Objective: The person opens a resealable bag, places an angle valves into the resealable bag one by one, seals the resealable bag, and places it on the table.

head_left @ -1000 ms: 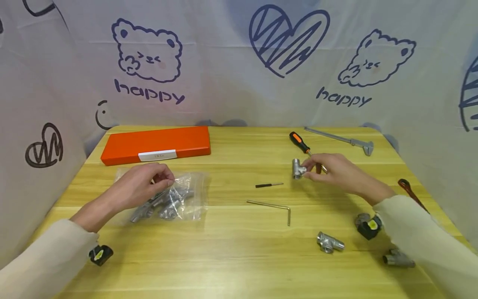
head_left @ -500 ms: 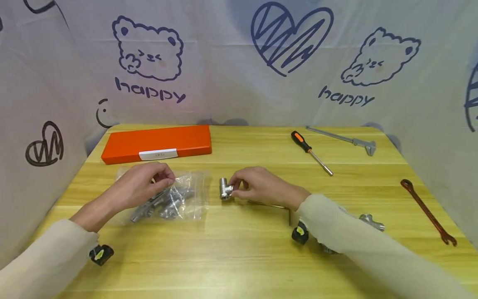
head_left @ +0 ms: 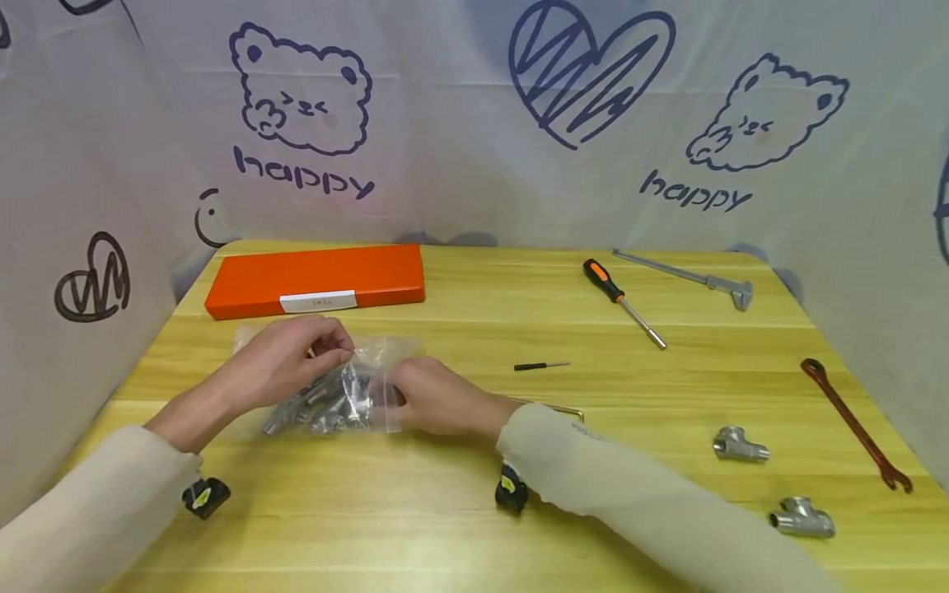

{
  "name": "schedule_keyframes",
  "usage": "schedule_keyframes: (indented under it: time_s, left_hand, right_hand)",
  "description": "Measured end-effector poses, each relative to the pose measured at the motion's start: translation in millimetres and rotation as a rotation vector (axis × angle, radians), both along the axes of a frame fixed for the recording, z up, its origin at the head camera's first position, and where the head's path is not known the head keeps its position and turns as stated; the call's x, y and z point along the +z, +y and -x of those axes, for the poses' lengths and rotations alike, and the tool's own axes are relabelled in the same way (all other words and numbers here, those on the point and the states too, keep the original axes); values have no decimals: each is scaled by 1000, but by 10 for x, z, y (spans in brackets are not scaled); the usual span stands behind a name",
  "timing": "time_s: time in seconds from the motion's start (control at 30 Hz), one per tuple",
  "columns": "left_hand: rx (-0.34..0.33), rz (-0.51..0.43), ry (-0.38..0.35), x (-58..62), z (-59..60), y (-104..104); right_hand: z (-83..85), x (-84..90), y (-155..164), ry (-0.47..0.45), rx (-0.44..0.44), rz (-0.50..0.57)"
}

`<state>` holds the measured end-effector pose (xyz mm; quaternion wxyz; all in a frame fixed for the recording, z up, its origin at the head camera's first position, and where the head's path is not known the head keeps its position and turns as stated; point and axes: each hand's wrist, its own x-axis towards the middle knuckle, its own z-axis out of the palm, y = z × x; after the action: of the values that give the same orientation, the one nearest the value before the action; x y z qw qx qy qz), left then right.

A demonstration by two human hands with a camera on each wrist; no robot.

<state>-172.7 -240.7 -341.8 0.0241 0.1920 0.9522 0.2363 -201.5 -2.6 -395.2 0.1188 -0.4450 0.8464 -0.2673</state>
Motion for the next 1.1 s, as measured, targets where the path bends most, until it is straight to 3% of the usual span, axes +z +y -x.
schedule_keyframes:
  time_s: [0.13, 0.23, 0.43, 0.6, 0.77, 0.93, 1.1]
  left_hand:
    - [6, -2, 3, 13, 13, -4]
    - [10, -5, -4, 18, 15, -5]
    - [7, -1, -13, 20, -1, -8]
    - [14, 3, -18, 22, -18, -39]
    - [23, -8, -29, 35, -20, -36]
    - [16, 0, -13, 54, -16, -29]
    - [15, 13, -11, 78, 0, -7]
  right_hand:
    - [-46, 2, -108, 28, -50, 29]
    - [-54, 3, -70, -1, -101, 49]
    - [33, 34, 366, -48, -153, 78]
    - [154, 154, 1089, 25, -182, 68]
    - [184, 292, 1967, 86, -298, -4]
    - [35, 368, 2860, 123, -404, -59]
    - [-187, 368, 3617, 92, -513, -136]
